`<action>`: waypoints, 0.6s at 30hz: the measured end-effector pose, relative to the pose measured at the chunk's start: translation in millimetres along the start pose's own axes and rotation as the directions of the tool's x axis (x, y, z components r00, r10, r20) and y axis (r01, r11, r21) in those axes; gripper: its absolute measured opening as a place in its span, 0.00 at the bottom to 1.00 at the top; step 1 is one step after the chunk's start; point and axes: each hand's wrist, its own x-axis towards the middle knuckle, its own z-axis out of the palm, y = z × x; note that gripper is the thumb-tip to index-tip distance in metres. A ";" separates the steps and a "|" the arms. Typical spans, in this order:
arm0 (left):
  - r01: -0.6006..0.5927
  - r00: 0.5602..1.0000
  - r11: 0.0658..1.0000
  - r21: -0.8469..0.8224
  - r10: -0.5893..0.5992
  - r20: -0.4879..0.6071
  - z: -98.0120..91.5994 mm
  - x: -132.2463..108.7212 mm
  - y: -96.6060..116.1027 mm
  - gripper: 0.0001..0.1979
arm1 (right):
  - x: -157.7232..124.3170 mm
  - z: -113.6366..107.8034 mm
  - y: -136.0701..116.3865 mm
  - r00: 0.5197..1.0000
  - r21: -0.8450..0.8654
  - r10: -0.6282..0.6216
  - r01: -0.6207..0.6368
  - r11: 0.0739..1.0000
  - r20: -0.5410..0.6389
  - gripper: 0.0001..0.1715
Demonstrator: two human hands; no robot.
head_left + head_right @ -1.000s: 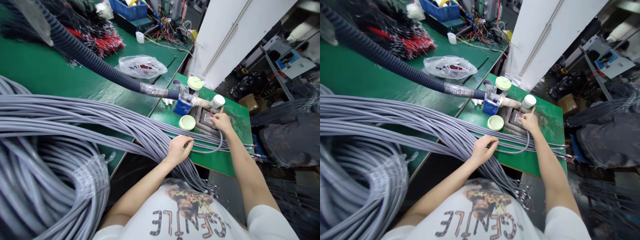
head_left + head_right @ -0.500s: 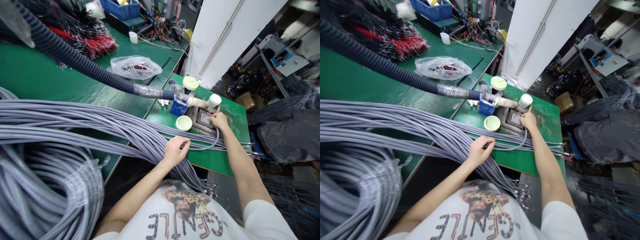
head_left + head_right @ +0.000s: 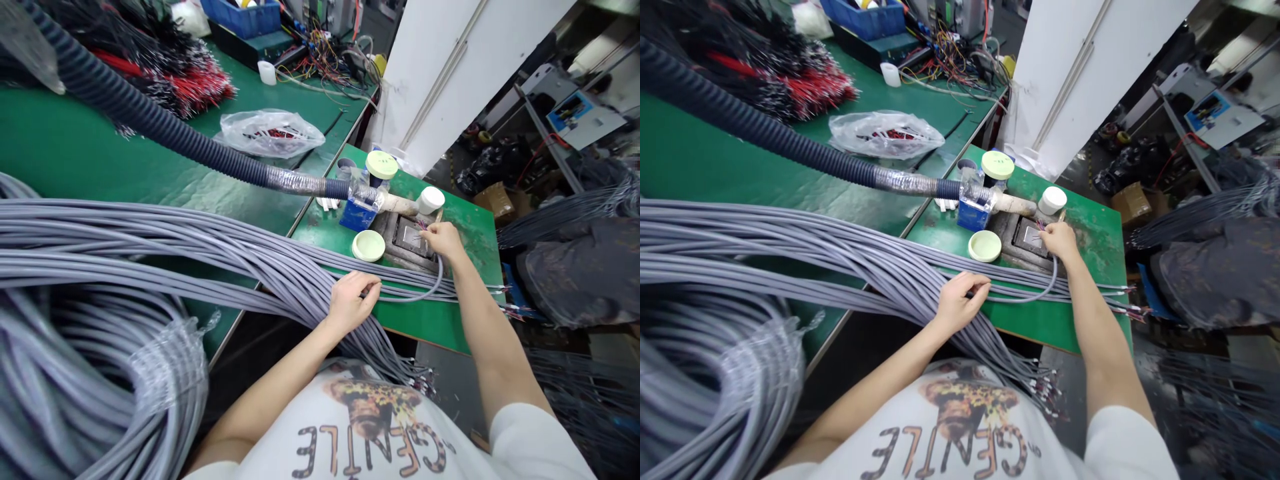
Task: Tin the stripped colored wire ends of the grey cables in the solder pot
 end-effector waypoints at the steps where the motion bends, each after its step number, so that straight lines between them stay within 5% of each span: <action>1: -0.003 1.000 1.000 0.003 0.003 0.003 -0.1 0.1 0.1 0.06 | -5.2 -6.1 -5.8 0.999 0.044 -0.045 0.045 0.998 0.001 0.20; 5: -0.009 1.000 1.000 0.014 0.009 0.008 -0.5 0.5 0.7 0.07 | -24.5 -21.8 -41.6 0.963 0.247 -0.268 0.260 0.933 -0.001 0.21; 8: -0.004 1.000 1.000 0.019 0.004 0.010 -0.4 0.7 1.1 0.07 | -29.6 -19.8 -71.6 0.933 0.245 -0.361 0.346 0.906 0.016 0.21; 18: -0.008 1.000 1.000 0.030 0.008 0.005 0.5 0.5 -0.5 0.07 | -18.9 6.5 -114.1 0.918 -0.024 -0.356 0.365 0.931 0.174 0.14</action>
